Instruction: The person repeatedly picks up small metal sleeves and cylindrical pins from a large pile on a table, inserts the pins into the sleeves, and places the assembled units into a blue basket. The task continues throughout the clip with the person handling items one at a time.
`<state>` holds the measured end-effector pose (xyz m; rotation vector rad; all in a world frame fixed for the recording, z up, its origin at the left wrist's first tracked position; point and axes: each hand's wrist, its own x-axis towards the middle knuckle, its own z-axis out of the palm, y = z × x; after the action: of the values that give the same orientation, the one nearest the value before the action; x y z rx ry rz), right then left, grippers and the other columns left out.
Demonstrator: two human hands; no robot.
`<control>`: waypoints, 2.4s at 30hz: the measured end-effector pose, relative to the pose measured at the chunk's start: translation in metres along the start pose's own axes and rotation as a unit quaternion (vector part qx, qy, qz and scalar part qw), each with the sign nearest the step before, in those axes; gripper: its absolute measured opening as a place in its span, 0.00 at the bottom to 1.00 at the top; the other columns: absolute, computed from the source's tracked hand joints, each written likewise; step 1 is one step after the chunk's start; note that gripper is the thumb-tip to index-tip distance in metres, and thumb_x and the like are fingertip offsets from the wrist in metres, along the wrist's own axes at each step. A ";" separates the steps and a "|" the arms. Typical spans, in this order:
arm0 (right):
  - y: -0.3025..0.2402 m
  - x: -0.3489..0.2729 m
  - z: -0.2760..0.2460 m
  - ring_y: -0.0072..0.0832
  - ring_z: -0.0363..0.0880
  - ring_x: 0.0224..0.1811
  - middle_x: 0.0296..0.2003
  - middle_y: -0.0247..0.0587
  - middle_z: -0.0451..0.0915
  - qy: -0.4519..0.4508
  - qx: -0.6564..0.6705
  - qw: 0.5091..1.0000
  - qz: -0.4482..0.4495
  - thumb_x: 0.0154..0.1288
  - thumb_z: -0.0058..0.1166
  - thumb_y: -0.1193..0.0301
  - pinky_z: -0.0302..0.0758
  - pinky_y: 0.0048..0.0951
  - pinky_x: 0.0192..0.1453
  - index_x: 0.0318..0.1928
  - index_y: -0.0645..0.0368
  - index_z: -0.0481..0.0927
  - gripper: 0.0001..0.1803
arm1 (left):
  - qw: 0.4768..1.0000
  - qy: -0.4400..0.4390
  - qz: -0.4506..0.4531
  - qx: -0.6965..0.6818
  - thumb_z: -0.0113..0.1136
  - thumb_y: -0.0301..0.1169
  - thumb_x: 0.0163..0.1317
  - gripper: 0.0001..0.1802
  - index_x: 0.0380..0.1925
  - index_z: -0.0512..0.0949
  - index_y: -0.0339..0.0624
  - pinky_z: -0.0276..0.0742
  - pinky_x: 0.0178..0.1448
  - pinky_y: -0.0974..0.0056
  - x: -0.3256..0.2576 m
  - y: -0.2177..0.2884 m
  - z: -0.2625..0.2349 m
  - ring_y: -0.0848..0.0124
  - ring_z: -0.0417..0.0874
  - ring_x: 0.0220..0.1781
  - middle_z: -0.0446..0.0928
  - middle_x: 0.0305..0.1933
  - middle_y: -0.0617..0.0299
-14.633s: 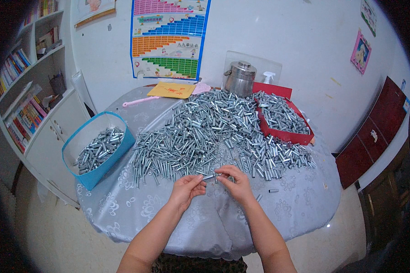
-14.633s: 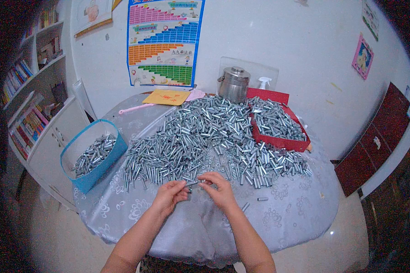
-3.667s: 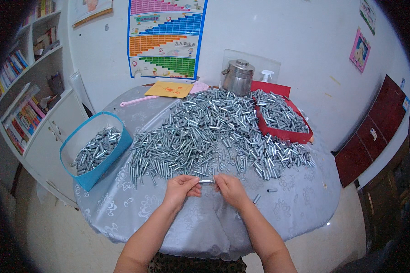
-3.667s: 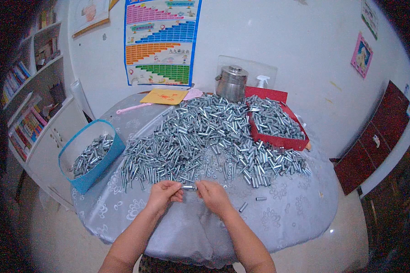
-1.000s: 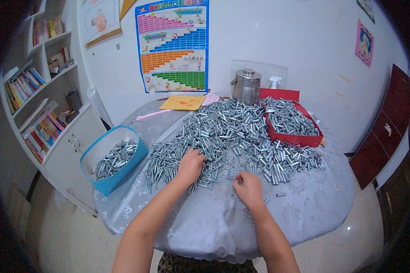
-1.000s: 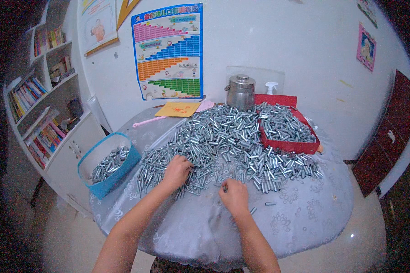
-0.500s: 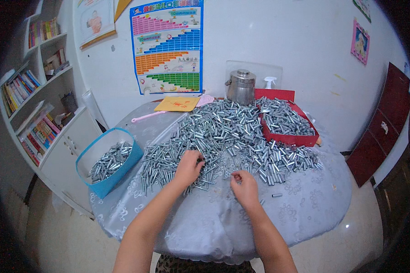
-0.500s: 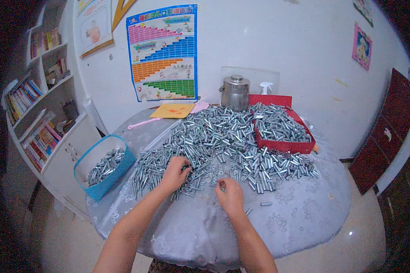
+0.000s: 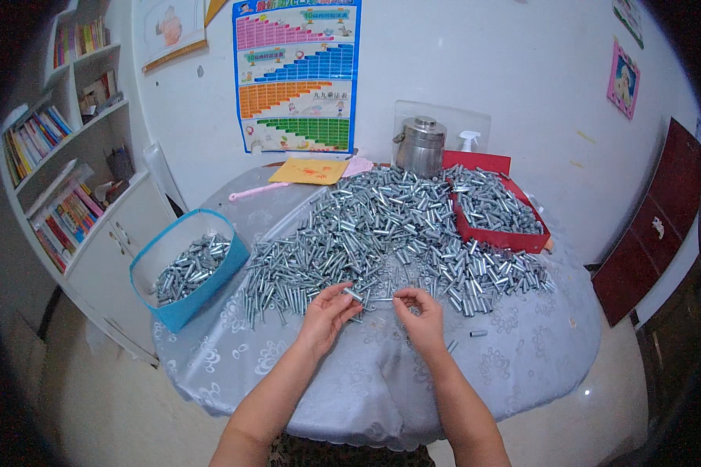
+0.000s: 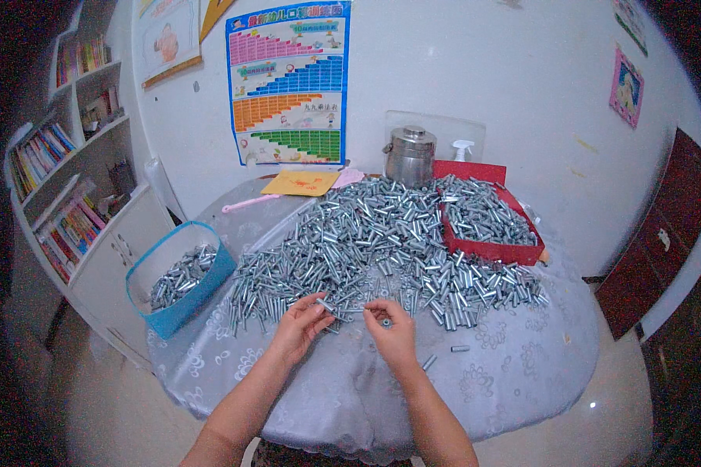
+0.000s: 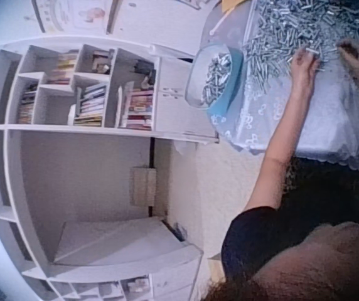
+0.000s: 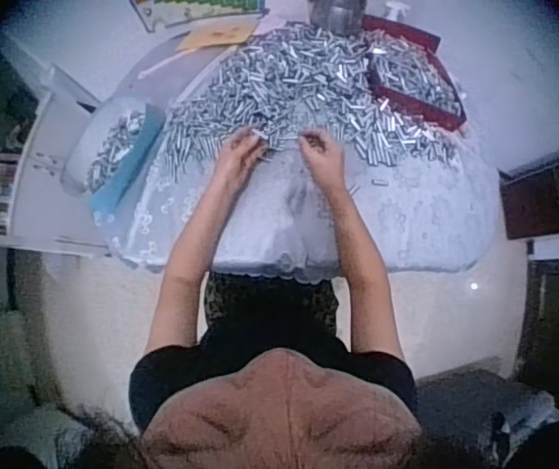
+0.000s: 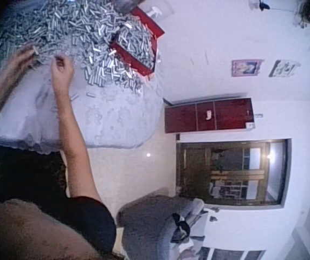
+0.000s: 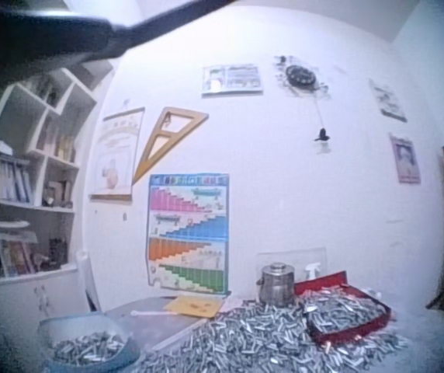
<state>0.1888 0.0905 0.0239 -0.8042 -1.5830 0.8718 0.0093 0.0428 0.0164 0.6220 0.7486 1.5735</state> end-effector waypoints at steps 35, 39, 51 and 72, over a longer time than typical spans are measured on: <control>0.009 0.015 -0.035 0.30 0.74 0.29 0.28 0.40 0.77 0.013 -0.154 0.987 0.051 0.51 0.55 0.69 0.70 0.28 0.36 0.31 0.61 0.80 0.08 | 0.980 0.022 0.082 0.182 0.60 0.22 0.51 0.19 0.46 0.72 0.37 0.70 0.40 0.76 -0.016 -0.010 0.009 0.79 0.77 0.36 0.78 0.33 0.61; 0.023 0.013 -0.047 0.36 0.75 0.31 0.27 0.44 0.77 -0.055 -0.283 0.953 0.090 0.47 0.57 0.68 0.71 0.31 0.37 0.30 0.58 0.81 0.09 | 0.979 0.013 0.089 0.184 0.56 0.21 0.54 0.21 0.50 0.70 0.38 0.69 0.42 0.76 -0.015 -0.006 0.007 0.78 0.77 0.38 0.78 0.33 0.60; 0.019 0.011 -0.036 0.39 0.73 0.38 0.30 0.44 0.77 -0.083 -0.435 0.896 -0.003 0.48 0.55 0.70 0.69 0.36 0.43 0.31 0.58 0.81 0.08 | 0.981 0.023 0.082 0.176 0.54 0.21 0.55 0.19 0.49 0.71 0.37 0.69 0.38 0.76 -0.016 -0.005 0.007 0.78 0.77 0.37 0.78 0.33 0.60; 0.024 0.017 0.004 0.39 0.67 0.48 0.41 0.40 0.74 -0.128 -0.421 0.875 -0.202 0.46 0.55 0.70 0.62 0.36 0.52 0.29 0.55 0.81 0.07 | 0.987 0.031 0.056 0.148 0.54 0.23 0.56 0.18 0.48 0.70 0.37 0.73 0.34 0.74 -0.015 -0.004 0.004 0.77 0.77 0.33 0.79 0.35 0.58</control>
<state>0.1829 0.1160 0.0110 -0.9077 -2.3020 -0.0687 0.0174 0.0287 0.0165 0.8466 1.0216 1.6021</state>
